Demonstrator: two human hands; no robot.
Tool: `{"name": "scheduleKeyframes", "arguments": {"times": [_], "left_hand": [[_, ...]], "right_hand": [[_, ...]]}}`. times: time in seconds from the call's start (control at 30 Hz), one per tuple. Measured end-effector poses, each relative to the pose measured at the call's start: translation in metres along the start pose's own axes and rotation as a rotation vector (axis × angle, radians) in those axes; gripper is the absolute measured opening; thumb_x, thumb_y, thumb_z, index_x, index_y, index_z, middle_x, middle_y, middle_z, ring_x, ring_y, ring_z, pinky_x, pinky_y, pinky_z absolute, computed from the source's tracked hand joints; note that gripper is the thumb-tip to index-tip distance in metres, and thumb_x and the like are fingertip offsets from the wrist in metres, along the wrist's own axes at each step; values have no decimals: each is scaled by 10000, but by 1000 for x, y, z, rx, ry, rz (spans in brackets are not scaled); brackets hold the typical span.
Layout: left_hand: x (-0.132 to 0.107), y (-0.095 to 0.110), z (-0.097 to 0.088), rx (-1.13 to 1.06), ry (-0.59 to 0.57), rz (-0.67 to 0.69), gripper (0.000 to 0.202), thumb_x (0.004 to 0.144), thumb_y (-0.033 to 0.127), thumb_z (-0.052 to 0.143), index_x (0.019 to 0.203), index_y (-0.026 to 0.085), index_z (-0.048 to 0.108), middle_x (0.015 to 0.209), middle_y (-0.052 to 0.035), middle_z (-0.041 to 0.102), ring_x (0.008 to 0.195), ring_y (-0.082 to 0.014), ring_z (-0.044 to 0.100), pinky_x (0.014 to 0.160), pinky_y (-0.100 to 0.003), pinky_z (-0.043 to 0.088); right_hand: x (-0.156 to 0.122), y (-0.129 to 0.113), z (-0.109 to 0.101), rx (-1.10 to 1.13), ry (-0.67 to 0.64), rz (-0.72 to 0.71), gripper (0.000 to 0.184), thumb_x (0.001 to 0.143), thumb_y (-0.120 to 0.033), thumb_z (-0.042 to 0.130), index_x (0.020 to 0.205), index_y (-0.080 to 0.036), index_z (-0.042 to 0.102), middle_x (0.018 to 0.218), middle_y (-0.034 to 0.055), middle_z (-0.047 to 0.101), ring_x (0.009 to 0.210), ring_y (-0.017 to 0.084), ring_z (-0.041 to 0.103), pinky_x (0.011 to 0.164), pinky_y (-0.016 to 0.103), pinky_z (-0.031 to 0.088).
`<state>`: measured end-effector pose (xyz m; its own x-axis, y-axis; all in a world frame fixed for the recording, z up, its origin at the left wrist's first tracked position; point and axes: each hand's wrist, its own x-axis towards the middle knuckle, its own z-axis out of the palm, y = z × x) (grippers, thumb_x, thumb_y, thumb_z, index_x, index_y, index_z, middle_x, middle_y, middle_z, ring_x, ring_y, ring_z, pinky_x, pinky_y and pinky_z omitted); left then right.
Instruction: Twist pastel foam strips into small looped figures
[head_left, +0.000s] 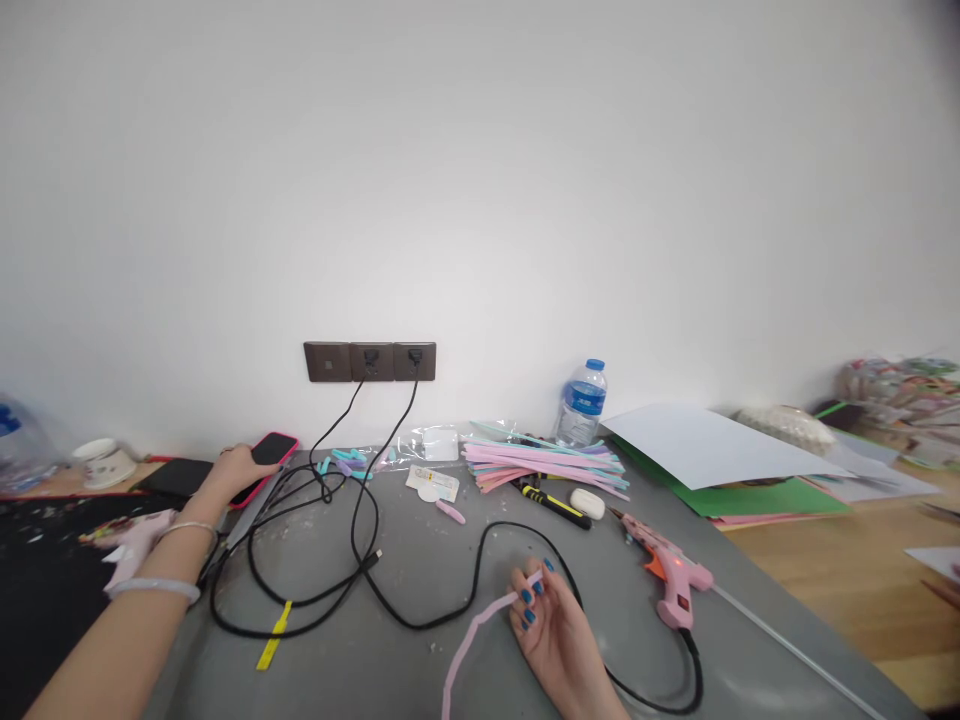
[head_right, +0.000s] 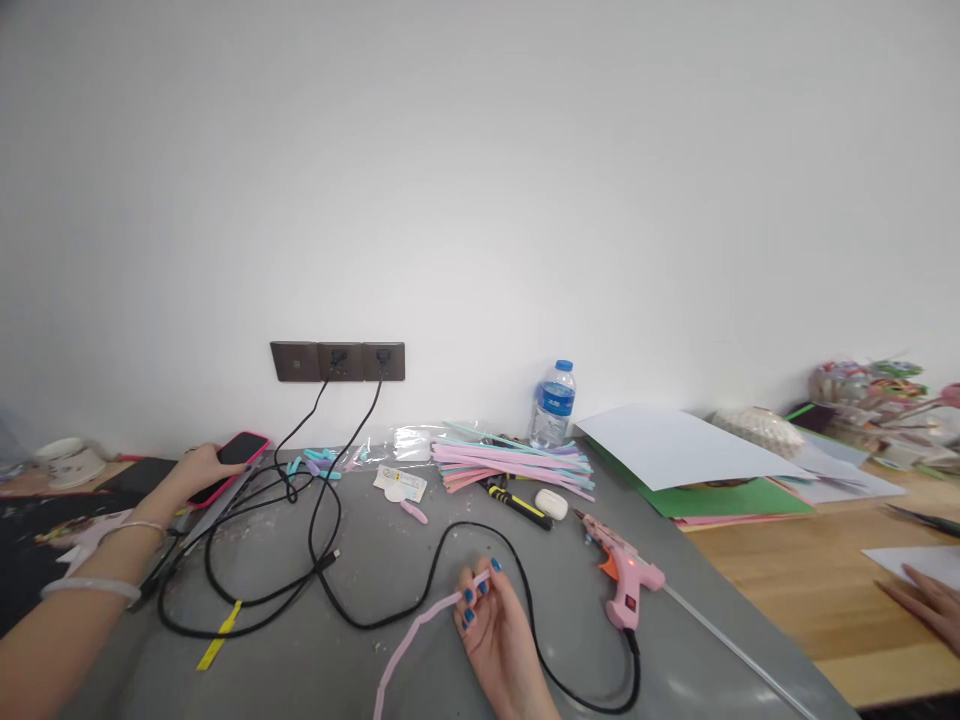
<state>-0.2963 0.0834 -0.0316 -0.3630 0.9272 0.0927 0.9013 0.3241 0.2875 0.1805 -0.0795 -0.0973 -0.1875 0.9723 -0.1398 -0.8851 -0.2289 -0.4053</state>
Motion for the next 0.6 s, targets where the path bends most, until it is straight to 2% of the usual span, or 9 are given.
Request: {"name": "scheduleKeyframes", "arguments": {"times": [0.13,0.33,0.5,0.6], "left_hand": [[1,12,-3,61,-54,39,639,640,584,606,910,6,641,887,-270,700,860,-375,649,679,-348,459],[-3,22,2,98,-62,72,684,653,582,584,980,-18,623,951,-286,688,881,-369,651,685,-352,469],[-4,25,8,112,-37,94,722,601,587,598,1025,3,626,1013,-271,684,938,-380,646,706,-354,478],[-3,27,11,107,-37,88,686,588,593,593,977,32,656,950,-250,707,908,-378,656,704,-364,483]], "right_hand": [[0,0,1,20,17,-2,218,663,-259,796,690,-184,593,598,-60,552,485,56,477,488,156,436],[-2,-1,4,13,-8,8,222,662,-268,801,678,-179,598,572,-59,552,472,53,484,488,151,440],[-4,-2,7,1,-29,7,225,673,-280,793,668,-181,591,578,-56,555,484,57,497,492,149,442],[-4,-2,6,-5,-28,7,230,673,-285,793,674,-186,586,587,-57,556,491,57,500,502,150,444]]}}
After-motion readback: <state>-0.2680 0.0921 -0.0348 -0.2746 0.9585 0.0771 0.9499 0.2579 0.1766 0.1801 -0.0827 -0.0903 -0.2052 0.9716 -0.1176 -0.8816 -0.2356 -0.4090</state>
